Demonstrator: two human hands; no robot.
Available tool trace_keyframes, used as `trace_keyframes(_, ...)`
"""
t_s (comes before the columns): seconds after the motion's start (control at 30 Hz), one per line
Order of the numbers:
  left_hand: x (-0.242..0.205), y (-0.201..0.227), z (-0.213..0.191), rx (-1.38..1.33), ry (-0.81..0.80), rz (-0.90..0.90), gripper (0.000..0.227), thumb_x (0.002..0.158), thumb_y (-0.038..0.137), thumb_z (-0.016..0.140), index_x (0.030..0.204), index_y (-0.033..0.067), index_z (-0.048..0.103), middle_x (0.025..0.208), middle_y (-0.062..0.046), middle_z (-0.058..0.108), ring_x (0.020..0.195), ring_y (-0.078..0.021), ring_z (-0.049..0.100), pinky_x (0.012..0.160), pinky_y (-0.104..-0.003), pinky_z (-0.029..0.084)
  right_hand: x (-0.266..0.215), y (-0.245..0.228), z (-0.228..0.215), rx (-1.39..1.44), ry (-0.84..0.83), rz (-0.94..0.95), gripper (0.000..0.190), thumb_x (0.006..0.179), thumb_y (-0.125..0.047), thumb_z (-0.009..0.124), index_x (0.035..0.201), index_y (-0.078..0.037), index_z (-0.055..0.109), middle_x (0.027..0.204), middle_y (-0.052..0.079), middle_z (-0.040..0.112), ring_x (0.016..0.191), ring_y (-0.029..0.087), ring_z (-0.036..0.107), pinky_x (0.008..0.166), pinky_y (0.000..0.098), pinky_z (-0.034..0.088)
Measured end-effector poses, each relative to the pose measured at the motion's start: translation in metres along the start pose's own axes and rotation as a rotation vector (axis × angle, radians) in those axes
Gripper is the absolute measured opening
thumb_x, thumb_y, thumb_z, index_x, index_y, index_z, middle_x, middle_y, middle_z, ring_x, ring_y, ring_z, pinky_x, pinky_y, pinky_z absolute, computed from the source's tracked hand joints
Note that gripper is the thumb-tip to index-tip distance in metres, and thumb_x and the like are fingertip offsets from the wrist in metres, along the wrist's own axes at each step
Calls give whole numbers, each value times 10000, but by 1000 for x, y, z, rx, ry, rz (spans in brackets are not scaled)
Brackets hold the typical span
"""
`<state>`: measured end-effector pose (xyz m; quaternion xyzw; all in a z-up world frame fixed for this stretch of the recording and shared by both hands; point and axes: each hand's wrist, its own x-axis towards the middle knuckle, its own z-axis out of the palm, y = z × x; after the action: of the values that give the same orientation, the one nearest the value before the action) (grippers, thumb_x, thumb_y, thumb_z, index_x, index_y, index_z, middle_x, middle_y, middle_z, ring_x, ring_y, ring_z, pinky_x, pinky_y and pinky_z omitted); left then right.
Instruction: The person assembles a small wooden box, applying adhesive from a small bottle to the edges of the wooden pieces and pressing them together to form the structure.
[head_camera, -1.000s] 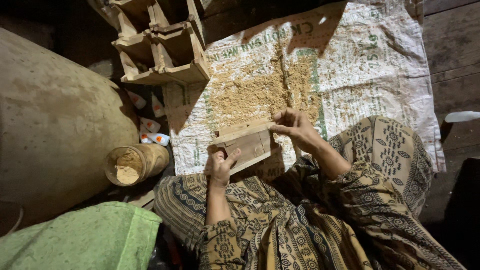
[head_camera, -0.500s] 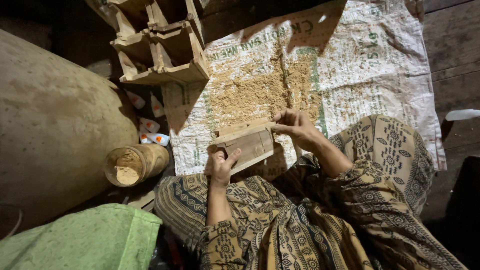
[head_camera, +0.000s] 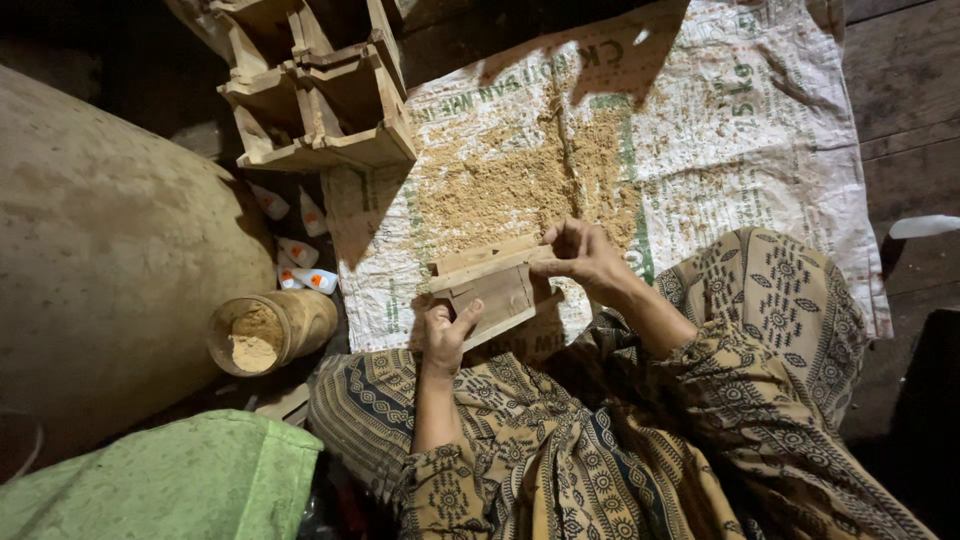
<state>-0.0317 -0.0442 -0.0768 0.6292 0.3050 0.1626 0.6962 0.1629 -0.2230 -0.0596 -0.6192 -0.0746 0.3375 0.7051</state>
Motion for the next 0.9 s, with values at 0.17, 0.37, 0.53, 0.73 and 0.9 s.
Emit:
trace_keyframes(0.17, 3, 1, -2, 14, -20, 54, 487, 830, 146, 796, 472, 140, 466, 456, 63, 391, 462, -35, 348, 488, -165, 295, -1, -5, -1, 48, -22, -10, 525, 620, 59, 958, 1042, 24, 648, 769, 43, 618, 738, 122, 615, 636, 221, 529)
trace_keyframes(0.37, 3, -4, -5, 15, 5, 70, 520, 842, 147, 802, 524, 138, 390, 512, 60, 353, 533, -56, 345, 511, -178, 320, 12, -3, -41, -846, 19, -450, 127, 914, -158, 808, 1028, -106, 789, 761, 51, 689, 676, 235, 639, 634, 331, 519)
trace_keyframes(0.53, 9, -29, -24, 12, -28, 11, 343, 796, 128, 846, 585, 69, 582, 569, 18, 548, 556, -78, 490, 565, -224, 446, 13, 43, -43, -1626, 196, -886, 122, 728, -347, 796, 714, -266, 706, 855, 18, 550, 853, 249, 495, 718, 389, 396)
trace_keyframes(0.73, 14, -64, -34, 68, -68, -3, 234, 791, 128, 872, 749, 10, 674, 702, -75, 684, 673, -141, 612, 656, -310, 518, 25, 67, -63, -1511, 212, -861, 115, 824, -277, 743, 750, -199, 703, 898, 37, 550, 876, 265, 519, 718, 380, 399)
trace_keyframes(0.9, 15, -75, -34, 26, -59, 17, 240, 796, 149, 874, 770, 18, 675, 725, -57, 680, 689, -138, 628, 692, -308, 531, 6, 19, -9, -1277, 374, -829, 118, 893, -201, 796, 817, -181, 708, 947, 1, 610, 890, 214, 552, 709, 323, 434)
